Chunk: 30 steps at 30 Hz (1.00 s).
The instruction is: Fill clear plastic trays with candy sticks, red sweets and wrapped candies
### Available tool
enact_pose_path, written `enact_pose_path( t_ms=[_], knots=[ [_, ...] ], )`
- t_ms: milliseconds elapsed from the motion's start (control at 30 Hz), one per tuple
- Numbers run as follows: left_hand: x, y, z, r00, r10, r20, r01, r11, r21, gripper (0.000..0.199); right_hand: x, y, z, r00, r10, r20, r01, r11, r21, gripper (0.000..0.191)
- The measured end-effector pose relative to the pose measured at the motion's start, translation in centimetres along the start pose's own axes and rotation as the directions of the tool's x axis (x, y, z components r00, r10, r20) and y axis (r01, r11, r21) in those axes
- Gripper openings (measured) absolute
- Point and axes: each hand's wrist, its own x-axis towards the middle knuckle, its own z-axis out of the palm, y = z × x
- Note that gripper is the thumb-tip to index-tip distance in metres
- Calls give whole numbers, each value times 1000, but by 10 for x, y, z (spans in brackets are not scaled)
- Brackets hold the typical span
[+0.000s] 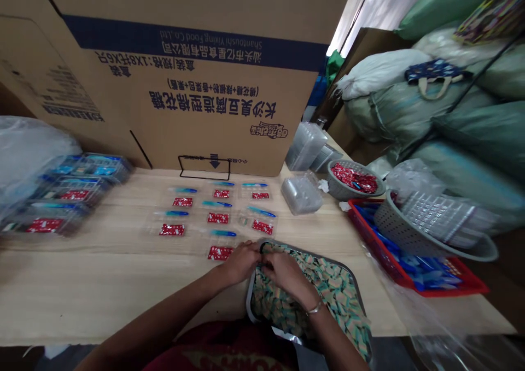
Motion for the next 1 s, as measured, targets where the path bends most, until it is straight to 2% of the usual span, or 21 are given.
enact_pose_path(
  t_ms=[133,200,233,300,333,367,433,600,667,767,900,1000],
  knots=[
    [-2,-4,-2,999,-24,-28,23,999,-43,24,3,0,-2,998,-31,-48,30,999,-19,18],
    [-6,-1,-2,994,-83,-74,67,979,-194,27,-1,6,-1,992,-46,-118,55,996,70,19],
    [-8,1,-1,988,-131,-85,93,932,-351,26,-5,10,-1,987,-54,-150,78,983,164,19],
    [-11,5,4,972,-227,-55,129,719,-683,18,-13,17,2,981,-57,-184,127,909,397,20],
    [-12,6,7,967,-255,-23,139,599,-788,14,-18,18,5,981,-54,-188,141,861,489,21],
    [-13,7,9,963,-269,5,149,519,-842,14,-23,19,8,980,-49,-194,150,823,548,22],
    [-16,8,13,958,-283,37,169,458,-873,21,-30,14,15,977,-24,-210,144,803,579,24],
    [-31,1,7,934,-337,116,238,347,-907,33,-38,1,22,972,-2,-234,127,843,522,24],
    [-40,-3,2,899,-428,88,251,341,-906,27,-36,4,19,964,67,-259,61,889,455,22],
    [-52,-5,-4,847,-531,10,266,408,-873,16,-27,13,14,957,147,-249,-63,946,317,22],
    [-55,0,-6,844,-535,18,291,430,-855,12,-14,7,16,985,-42,-168,78,974,212,15],
    [-52,3,-6,835,-549,9,287,422,-860,11,-11,2,21,980,-86,-177,119,976,184,15]
  ],
)
